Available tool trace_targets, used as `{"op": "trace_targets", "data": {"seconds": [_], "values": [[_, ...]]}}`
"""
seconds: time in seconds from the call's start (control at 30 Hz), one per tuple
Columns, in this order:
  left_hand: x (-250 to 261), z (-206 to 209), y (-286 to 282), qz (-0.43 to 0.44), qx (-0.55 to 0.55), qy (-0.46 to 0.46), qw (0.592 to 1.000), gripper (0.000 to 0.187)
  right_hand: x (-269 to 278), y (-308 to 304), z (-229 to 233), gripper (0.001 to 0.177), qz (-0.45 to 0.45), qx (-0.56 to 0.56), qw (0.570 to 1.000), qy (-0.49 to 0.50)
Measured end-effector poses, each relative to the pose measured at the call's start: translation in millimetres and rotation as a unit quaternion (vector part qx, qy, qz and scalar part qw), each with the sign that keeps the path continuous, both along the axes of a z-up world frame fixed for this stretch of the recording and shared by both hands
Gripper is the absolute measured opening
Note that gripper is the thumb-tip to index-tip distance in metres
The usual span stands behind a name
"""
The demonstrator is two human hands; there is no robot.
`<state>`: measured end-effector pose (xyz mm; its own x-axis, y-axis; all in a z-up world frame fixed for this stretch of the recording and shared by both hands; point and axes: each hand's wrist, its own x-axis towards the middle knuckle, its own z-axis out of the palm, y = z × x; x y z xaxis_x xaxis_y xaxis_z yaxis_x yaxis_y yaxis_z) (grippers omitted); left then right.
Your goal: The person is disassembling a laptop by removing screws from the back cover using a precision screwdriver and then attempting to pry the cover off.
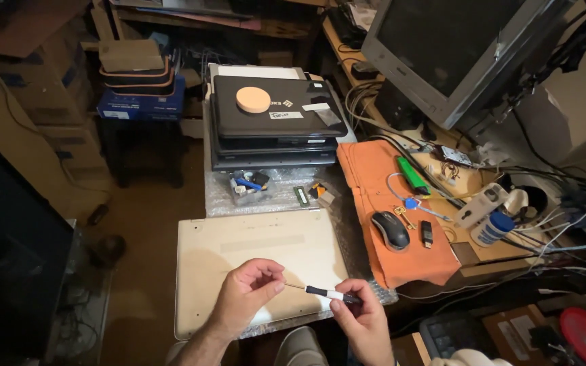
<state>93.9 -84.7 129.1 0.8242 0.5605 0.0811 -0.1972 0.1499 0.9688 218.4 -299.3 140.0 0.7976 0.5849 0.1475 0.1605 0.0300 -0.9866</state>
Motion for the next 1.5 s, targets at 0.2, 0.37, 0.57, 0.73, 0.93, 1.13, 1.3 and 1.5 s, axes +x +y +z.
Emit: {"op": "trace_targets", "data": {"seconds": [0.2,0.37,0.57,0.73,0.93,1.13,1.3,1.5], "values": [[-0.5,8.0,-1.1,0.001,0.015,0.009,1.0,0.021,2.8,4.3,2.0,0.015,-0.026,-0.021,0.998,0.058],[1.6,12.8,0.5,0.002,0.035,0.017,0.999,0.022,-2.3,13.1,9.7,0.015,0.013,0.025,0.997,0.071],[11.4,8.7,6.4,0.011,0.06,0.038,0.997,0.02,6.7,21.2,-1.5,0.014,0.001,0.031,0.997,0.075],[15.8,-0.1,5.3,0.022,0.064,0.066,0.996,0.02,8.5,21.0,-11.6,0.014,-0.006,0.034,0.997,0.072],[11.5,-0.1,8.0,-0.027,0.027,-0.051,0.998,0.045,14.4,18.5,-18.5,0.014,-0.011,0.085,0.99,0.108],[-12.3,-4.9,16.3,-0.021,0.036,-0.059,0.997,0.045,28.1,-9.4,4.2,0.011,-0.065,0.019,0.996,0.053],[-22.4,-19.5,17.5,0.0,0.263,0.016,0.965,0.027,34.9,-43.8,46.0,0.01,-0.101,-0.168,0.961,-0.194],[-18.6,-54.1,9.9,-0.005,0.282,0.033,0.959,0.039,46.4,-72.0,43.3,0.014,-0.123,-0.288,0.908,-0.278]]}}
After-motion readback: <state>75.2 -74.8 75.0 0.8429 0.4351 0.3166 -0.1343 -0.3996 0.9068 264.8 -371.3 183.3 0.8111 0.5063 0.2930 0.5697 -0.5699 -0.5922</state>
